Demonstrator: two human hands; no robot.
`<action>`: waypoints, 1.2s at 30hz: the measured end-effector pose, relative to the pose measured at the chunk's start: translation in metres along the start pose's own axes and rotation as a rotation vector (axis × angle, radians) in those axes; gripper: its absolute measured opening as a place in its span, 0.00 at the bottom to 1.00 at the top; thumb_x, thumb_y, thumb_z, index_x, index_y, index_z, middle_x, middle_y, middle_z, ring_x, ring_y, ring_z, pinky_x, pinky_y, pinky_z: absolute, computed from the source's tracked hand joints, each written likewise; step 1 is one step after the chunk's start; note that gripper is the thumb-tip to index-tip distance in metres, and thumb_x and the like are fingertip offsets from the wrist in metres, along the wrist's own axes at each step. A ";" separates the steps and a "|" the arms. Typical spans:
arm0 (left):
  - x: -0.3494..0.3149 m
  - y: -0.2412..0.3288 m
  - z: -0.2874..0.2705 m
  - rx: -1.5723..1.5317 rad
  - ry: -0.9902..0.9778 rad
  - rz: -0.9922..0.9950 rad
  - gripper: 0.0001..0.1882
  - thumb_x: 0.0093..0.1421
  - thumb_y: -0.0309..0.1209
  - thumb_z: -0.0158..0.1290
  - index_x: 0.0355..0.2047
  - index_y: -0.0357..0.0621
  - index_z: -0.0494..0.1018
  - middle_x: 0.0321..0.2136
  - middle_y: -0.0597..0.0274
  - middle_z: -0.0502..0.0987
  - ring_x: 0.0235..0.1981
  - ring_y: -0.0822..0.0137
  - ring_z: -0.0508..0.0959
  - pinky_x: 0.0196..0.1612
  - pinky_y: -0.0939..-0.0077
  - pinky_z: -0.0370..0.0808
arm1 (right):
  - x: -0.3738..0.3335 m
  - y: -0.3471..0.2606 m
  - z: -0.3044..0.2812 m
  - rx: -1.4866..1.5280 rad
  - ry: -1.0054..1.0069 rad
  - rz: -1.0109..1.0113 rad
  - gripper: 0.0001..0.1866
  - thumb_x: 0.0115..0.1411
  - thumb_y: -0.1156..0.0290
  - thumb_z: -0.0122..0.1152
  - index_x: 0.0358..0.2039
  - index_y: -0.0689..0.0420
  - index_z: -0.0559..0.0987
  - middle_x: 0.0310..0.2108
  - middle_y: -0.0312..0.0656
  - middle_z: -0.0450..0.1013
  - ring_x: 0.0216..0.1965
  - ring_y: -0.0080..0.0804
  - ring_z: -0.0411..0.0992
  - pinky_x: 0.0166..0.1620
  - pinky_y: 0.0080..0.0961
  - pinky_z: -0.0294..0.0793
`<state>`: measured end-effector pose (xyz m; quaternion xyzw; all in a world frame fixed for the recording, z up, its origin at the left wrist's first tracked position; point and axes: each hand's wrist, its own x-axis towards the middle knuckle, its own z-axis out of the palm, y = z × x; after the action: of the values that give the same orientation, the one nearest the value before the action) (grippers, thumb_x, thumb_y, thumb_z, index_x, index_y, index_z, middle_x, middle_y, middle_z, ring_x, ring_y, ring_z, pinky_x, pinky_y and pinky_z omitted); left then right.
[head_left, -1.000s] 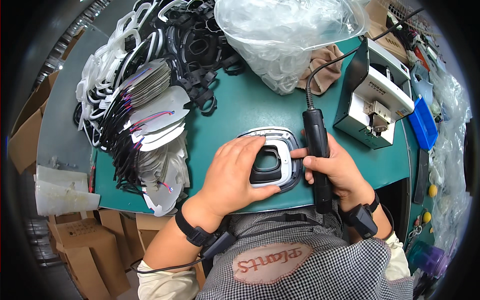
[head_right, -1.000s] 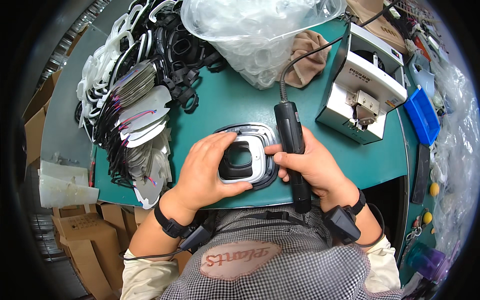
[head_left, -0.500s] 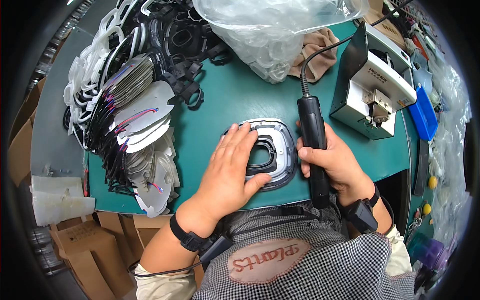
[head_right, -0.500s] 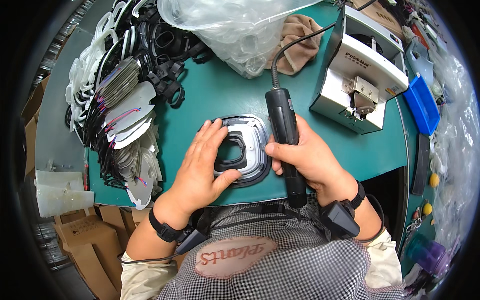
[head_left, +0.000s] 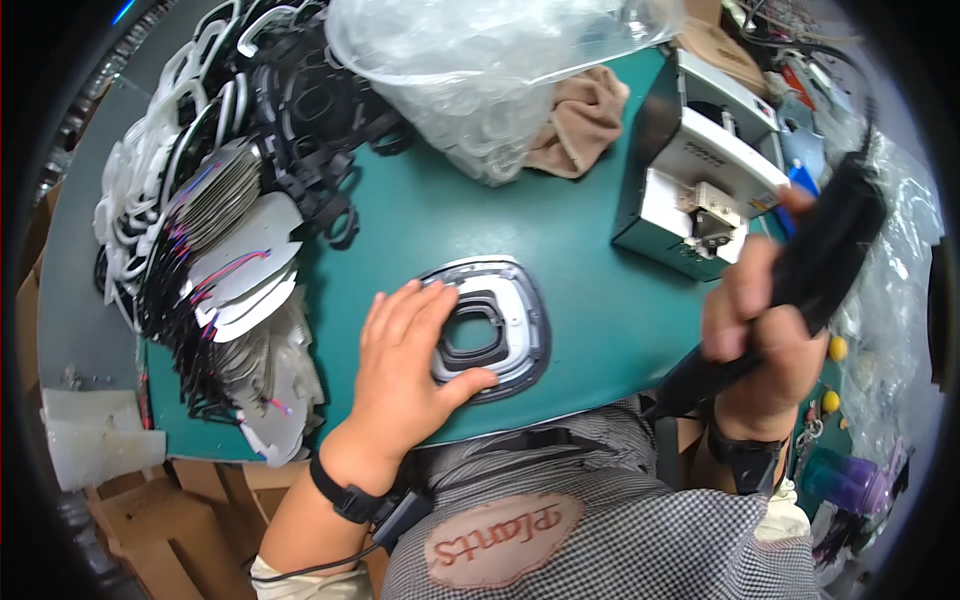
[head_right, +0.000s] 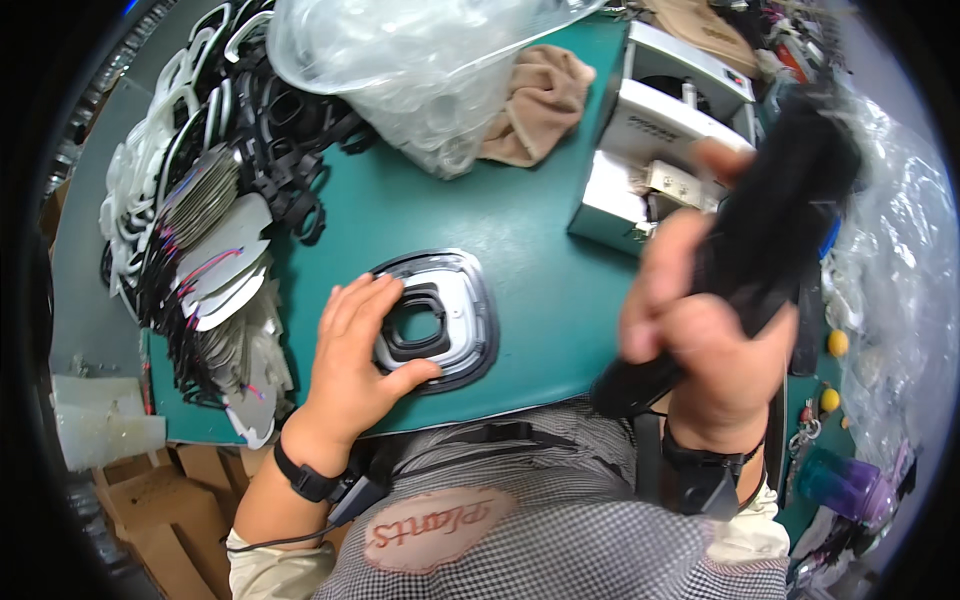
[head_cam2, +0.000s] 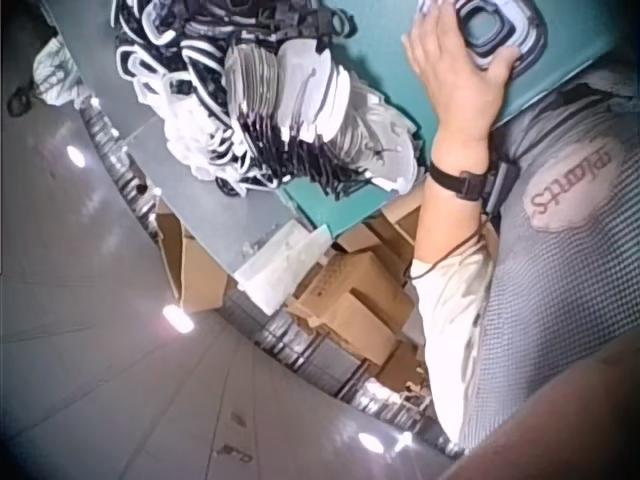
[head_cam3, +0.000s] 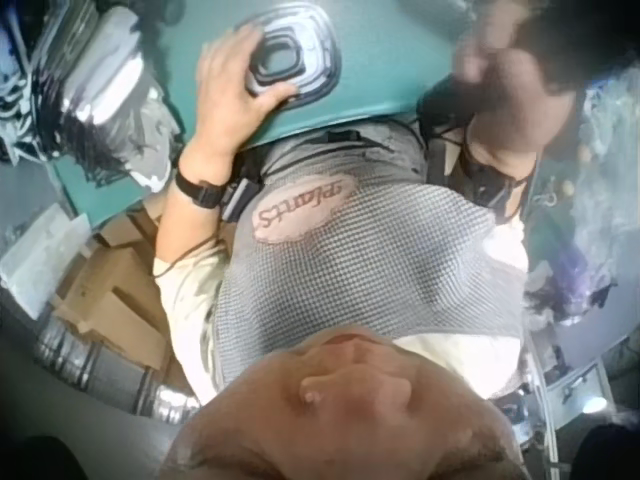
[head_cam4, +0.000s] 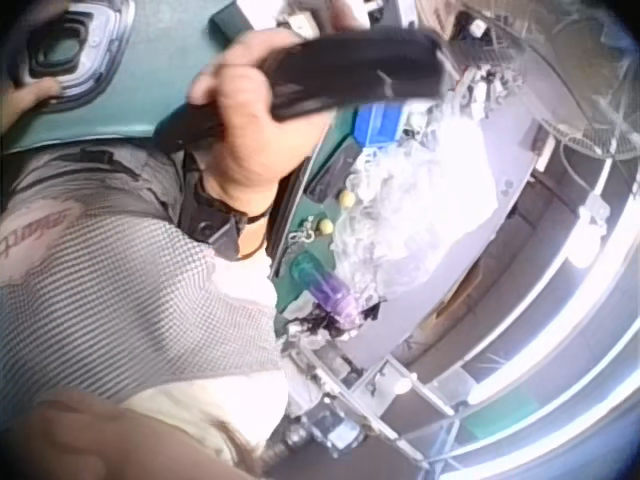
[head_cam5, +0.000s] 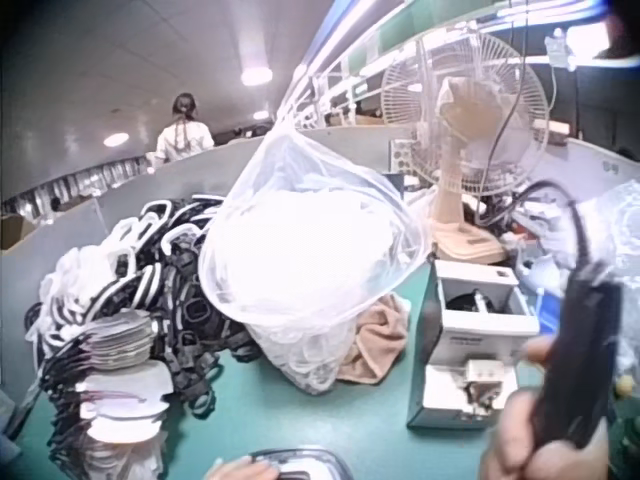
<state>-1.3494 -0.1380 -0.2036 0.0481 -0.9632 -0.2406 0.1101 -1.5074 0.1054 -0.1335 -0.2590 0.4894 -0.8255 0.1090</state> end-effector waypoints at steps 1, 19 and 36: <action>0.001 0.001 0.001 0.038 0.028 0.003 0.45 0.39 0.45 0.72 0.57 0.42 0.69 0.55 0.51 0.71 0.59 0.47 0.68 0.63 0.49 0.62 | 0.005 -0.010 -0.004 0.019 0.021 -0.130 0.42 0.58 0.68 0.65 0.66 0.65 0.54 0.31 0.40 0.67 0.21 0.26 0.69 0.25 0.20 0.70; 0.016 0.008 0.006 -0.158 -0.077 0.023 0.43 0.42 0.28 0.70 0.60 0.37 0.66 0.58 0.45 0.68 0.61 0.46 0.67 0.63 0.58 0.65 | 0.057 -0.017 -0.044 -0.356 0.289 -0.720 0.36 0.59 0.49 0.64 0.55 0.63 0.64 0.27 0.43 0.71 0.22 0.30 0.72 0.28 0.27 0.75; 0.014 0.004 0.005 -0.135 -0.058 0.026 0.42 0.43 0.32 0.71 0.59 0.36 0.67 0.57 0.44 0.69 0.61 0.45 0.68 0.62 0.57 0.67 | 0.060 -0.008 -0.016 -0.368 0.146 -0.394 0.31 0.63 0.51 0.57 0.55 0.63 0.66 0.27 0.41 0.68 0.23 0.29 0.68 0.29 0.27 0.69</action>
<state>-1.3645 -0.1340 -0.2031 0.0211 -0.9481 -0.3047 0.0880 -1.5657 0.0950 -0.1135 -0.3043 0.5777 -0.7447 -0.1381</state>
